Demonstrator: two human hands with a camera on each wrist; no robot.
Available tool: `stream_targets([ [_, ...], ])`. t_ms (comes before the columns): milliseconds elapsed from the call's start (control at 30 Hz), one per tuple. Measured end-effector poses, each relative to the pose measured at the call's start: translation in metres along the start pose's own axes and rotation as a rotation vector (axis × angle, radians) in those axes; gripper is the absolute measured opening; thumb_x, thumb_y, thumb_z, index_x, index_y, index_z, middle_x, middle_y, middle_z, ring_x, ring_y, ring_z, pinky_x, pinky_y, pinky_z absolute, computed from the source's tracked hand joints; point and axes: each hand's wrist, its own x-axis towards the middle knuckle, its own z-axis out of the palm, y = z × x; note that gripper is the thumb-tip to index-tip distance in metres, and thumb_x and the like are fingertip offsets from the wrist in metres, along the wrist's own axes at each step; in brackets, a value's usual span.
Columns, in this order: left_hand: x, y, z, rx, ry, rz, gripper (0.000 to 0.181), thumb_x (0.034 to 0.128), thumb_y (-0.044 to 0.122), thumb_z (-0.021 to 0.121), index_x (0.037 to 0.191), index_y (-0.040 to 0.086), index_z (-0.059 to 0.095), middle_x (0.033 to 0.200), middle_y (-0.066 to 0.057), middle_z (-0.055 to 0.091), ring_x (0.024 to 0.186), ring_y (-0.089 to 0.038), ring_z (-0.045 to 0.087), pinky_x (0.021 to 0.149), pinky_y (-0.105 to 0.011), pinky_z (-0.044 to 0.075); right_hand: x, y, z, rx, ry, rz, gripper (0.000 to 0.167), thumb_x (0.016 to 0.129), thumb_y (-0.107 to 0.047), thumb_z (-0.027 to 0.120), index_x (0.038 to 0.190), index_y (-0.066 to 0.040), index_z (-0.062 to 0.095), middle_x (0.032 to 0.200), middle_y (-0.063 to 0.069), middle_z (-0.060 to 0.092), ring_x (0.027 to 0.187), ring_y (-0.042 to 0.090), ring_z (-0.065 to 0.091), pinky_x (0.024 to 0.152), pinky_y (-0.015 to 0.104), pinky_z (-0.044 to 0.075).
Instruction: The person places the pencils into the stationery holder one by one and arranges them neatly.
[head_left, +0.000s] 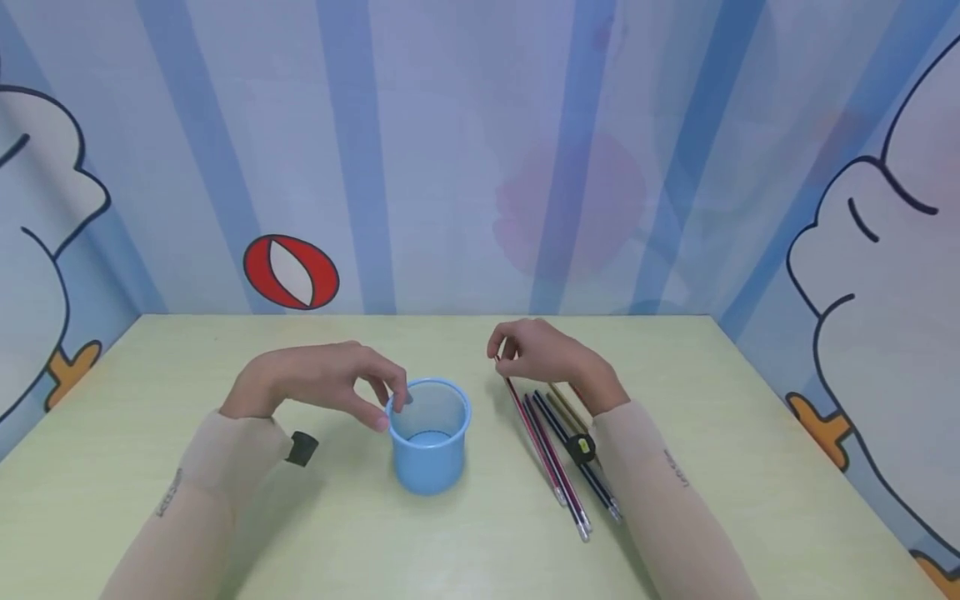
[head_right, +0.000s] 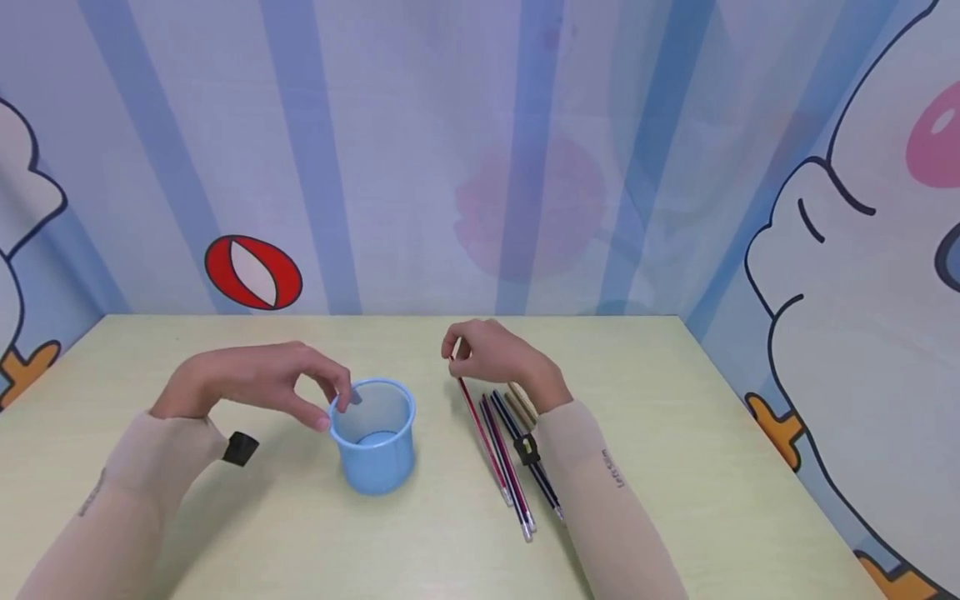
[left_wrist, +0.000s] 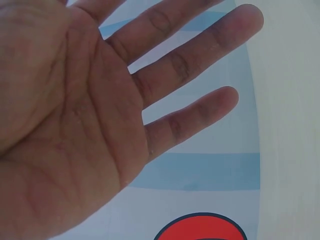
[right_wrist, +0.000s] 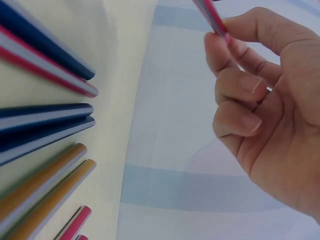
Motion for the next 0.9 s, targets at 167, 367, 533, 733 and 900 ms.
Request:
stream_targets([
  [167,0.0,0.002,0.0,0.012,0.004,-0.006,0.015,0.0888,0.024,0.077,0.101,0.02,0.068,0.116,-0.001,0.068,0.107,-0.016,0.065,0.091,-0.039,0.052,-0.005,-0.006,-0.007,0.088,0.038,-0.025,0.013,0.094,-0.011,0.061,0.107,-0.012,0.064,0.088,0.0,0.068,0.076,0.021,0.061,0.068,0.032,0.049],
  [367,-0.001,0.003,0.0,0.004,-0.002,-0.004,0.015,0.089,0.024,0.077,0.101,0.021,0.068,0.115,-0.001,0.068,0.107,-0.016,0.065,0.091,-0.039,0.052,-0.014,-0.014,-0.017,0.165,0.104,-0.044,0.013,0.095,-0.013,0.061,0.107,-0.014,0.064,0.089,0.002,0.066,0.075,0.021,0.055,0.067,0.035,0.047],
  [533,-0.001,0.003,0.0,-0.002,-0.007,-0.003,0.015,0.0888,0.021,0.077,0.101,0.021,0.068,0.113,0.001,0.068,0.106,-0.015,0.065,0.091,-0.038,0.052,-0.017,-0.013,-0.022,0.245,0.167,-0.066,0.013,0.095,-0.015,0.064,0.108,-0.014,0.064,0.092,0.006,0.064,0.079,0.023,0.057,0.069,0.036,0.047],
  [733,0.0,0.003,0.001,0.017,-0.009,0.007,0.015,0.0893,0.022,0.076,0.101,0.02,0.068,0.112,0.003,0.068,0.106,-0.015,0.065,0.091,-0.038,0.052,-0.023,-0.01,-0.029,0.369,0.257,-0.09,0.015,0.096,-0.015,0.064,0.111,-0.01,0.063,0.097,0.01,0.063,0.087,0.026,0.06,0.077,0.037,0.05],
  [900,-0.001,0.003,0.001,0.013,-0.01,-0.001,0.015,0.0892,0.022,0.076,0.102,0.02,0.068,0.111,0.003,0.068,0.107,-0.015,0.065,0.09,-0.038,0.052,-0.027,-0.011,-0.035,0.443,0.347,-0.127,0.016,0.097,-0.014,0.064,0.112,-0.008,0.063,0.099,0.012,0.064,0.088,0.027,0.062,0.081,0.035,0.052],
])
